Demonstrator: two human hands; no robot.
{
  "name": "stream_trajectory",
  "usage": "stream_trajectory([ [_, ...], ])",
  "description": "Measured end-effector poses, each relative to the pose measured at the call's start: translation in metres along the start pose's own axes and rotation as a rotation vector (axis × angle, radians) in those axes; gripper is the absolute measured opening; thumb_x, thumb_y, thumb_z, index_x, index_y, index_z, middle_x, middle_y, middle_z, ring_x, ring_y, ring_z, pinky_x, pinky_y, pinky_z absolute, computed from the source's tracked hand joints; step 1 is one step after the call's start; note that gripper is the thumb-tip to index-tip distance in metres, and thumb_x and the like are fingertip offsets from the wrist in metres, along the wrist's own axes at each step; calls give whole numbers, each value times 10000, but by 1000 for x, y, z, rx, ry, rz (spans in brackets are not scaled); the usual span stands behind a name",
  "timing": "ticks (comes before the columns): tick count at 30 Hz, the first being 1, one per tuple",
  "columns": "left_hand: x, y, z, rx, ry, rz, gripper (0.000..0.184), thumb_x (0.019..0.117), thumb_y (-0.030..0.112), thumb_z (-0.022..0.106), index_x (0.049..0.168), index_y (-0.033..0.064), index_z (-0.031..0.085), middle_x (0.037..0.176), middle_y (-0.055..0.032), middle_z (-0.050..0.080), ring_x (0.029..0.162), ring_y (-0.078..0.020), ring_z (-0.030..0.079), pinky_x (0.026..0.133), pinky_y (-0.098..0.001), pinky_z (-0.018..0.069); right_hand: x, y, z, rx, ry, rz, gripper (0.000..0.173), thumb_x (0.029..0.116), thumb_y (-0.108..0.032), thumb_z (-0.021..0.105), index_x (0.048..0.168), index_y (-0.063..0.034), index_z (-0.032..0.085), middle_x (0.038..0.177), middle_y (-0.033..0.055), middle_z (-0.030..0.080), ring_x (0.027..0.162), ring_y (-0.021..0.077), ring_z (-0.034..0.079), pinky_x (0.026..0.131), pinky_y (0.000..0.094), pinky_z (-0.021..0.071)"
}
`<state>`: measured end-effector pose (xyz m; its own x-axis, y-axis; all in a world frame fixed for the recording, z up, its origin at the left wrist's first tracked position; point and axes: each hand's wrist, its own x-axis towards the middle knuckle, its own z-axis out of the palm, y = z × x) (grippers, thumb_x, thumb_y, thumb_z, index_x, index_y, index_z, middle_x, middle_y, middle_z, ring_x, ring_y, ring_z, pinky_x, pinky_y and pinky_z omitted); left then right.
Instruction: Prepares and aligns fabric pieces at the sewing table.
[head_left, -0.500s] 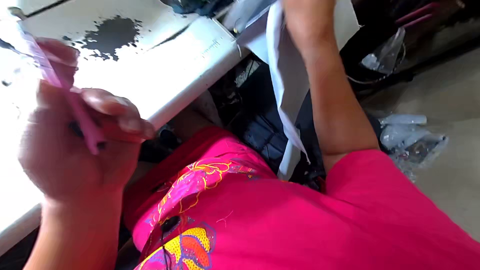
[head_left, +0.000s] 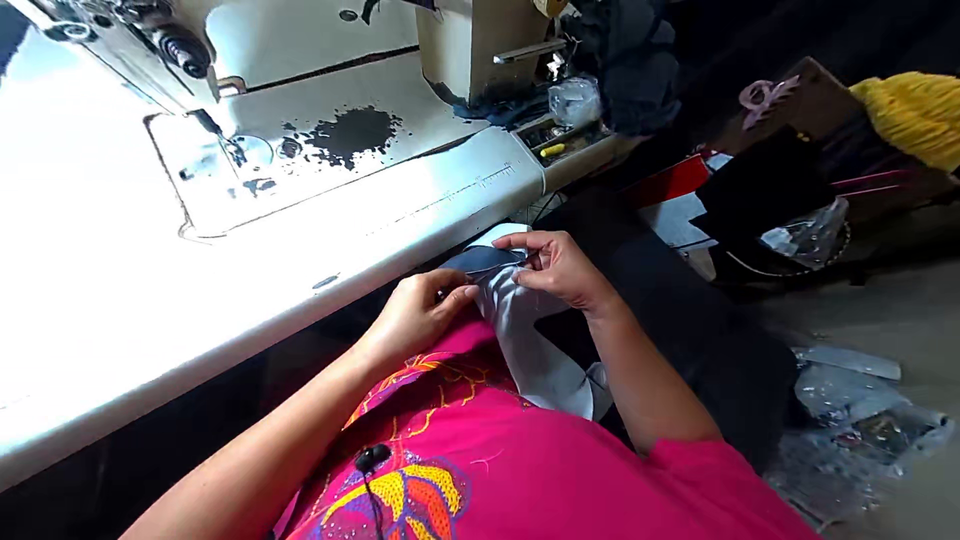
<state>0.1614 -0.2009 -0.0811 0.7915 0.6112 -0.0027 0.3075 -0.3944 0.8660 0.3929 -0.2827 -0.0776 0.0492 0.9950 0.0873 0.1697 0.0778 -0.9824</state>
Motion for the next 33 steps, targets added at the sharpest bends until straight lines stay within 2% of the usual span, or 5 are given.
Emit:
stream_trajectory([
  [18,31,8,14,129,63,175,235,998,256,607,934,132,797,700,35,694,597,-75,615,587,-379,523,-2,-1,-18,-103,-150,15,457,793,107,645,1250,77,654,1150,115,723,888,57,693,761,222,587],
  [21,57,14,-5,178,158,220,276,1029,281,570,1024,91,771,790,-37,717,673,-163,662,641,-466,546,-9,-14,-55,-389,196,-61,111,925,-79,696,939,28,723,884,46,713,769,37,644,724,235,554],
  [24,106,22,-33,296,238,128,352,1057,314,524,1108,36,733,888,-144,726,799,-312,697,738,-591,536,-13,-21,-80,-592,683,-103,294,858,-169,803,771,-45,551,732,13,539,642,49,499,588,236,429],
  [28,171,25,-57,510,267,-11,343,1032,273,601,1241,13,681,1198,-262,676,1142,-474,635,939,-692,467,-16,-36,-78,-741,682,-34,531,815,29,802,1258,44,509,1138,261,644,1004,378,670,848,559,562],
  [33,153,37,-49,285,-31,604,936,766,253,826,1546,-26,389,1597,-228,396,1485,-378,376,1206,-569,316,-7,-51,-62,-618,66,-53,548,864,28,697,1382,-13,524,815,105,714,744,176,699,748,399,595],
])
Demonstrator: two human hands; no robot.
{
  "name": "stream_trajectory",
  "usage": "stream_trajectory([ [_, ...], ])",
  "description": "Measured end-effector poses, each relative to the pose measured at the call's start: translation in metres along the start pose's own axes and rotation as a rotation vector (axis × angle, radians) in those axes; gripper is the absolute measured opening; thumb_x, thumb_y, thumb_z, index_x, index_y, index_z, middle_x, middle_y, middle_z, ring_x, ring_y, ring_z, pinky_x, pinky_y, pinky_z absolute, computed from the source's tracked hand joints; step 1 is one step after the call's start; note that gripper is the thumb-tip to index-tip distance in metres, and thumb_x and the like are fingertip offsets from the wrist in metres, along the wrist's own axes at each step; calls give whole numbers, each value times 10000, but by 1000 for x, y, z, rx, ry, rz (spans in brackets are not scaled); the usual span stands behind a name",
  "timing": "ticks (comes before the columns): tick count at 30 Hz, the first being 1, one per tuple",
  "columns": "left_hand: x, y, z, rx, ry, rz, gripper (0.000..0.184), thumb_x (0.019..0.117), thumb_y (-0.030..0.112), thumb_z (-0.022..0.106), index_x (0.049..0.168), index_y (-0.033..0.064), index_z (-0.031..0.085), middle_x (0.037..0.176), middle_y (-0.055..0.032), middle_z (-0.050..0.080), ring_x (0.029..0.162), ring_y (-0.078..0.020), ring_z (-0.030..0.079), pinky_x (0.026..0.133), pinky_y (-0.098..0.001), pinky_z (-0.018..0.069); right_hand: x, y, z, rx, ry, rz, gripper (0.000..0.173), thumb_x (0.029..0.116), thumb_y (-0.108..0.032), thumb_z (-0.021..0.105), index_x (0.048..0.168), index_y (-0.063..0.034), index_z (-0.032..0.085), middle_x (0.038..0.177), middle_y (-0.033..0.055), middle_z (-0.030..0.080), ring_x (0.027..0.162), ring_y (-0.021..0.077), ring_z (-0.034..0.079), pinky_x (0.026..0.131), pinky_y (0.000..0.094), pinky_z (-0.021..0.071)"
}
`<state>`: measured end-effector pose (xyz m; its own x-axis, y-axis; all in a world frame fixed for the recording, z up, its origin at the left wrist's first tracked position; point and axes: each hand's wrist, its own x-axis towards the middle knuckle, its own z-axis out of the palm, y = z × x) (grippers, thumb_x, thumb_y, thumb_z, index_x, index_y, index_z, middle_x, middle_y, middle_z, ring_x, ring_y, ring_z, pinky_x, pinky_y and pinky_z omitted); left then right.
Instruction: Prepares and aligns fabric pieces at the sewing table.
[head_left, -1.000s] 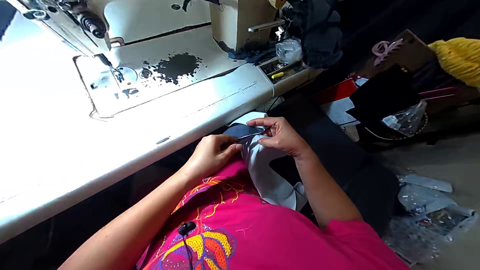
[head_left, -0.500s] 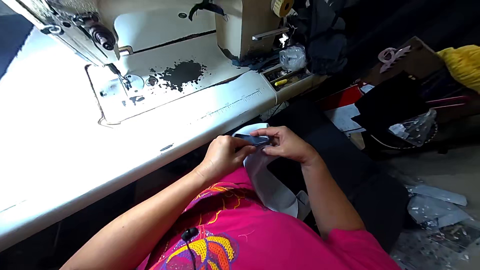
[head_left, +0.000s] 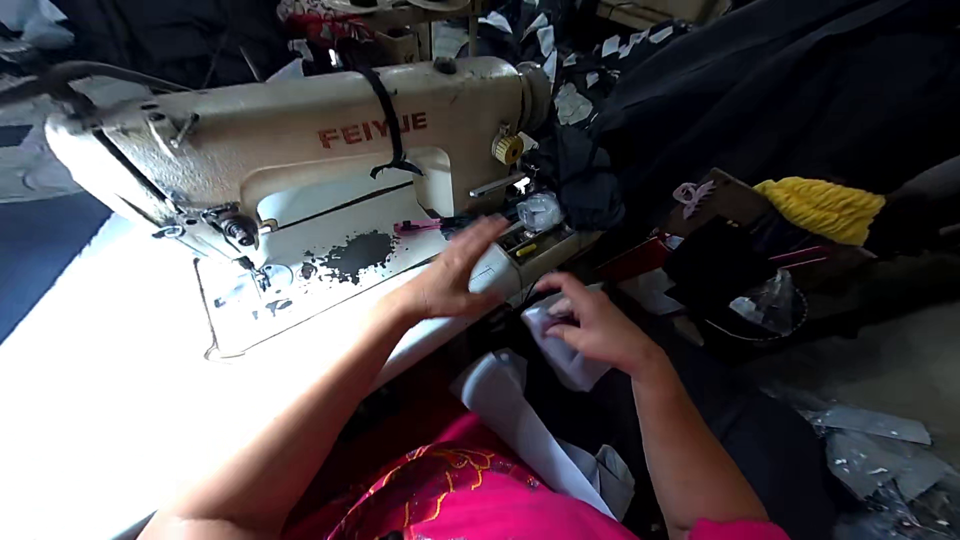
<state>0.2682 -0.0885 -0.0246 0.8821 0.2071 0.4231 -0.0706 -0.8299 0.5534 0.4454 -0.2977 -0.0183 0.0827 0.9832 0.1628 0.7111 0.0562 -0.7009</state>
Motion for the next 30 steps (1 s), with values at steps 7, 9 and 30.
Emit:
stream_trajectory([
  [7,-99,59,-16,-481,-130,101,513,849,243,807,1229,-50,623,1102,-17,731,1059,31,655,949,-195,550,44,-69,3,337,-299,-534,333,916,-1,589,1241,-69,587,798,-62,686,721,-63,625,686,116,537],
  [9,-132,71,-25,-491,31,39,189,907,117,745,1017,-30,700,946,-6,738,923,44,669,841,-166,561,62,-87,14,363,-246,-620,337,945,-47,592,1274,-116,564,766,-100,646,688,-73,599,650,96,520],
  [30,-289,20,-87,504,67,-776,638,1061,540,336,1558,160,461,1645,-73,382,1530,-260,330,1212,-607,217,139,-124,220,-421,-207,-403,533,1052,-427,469,1340,-21,658,1380,217,628,1402,406,487,1180,610,306],
])
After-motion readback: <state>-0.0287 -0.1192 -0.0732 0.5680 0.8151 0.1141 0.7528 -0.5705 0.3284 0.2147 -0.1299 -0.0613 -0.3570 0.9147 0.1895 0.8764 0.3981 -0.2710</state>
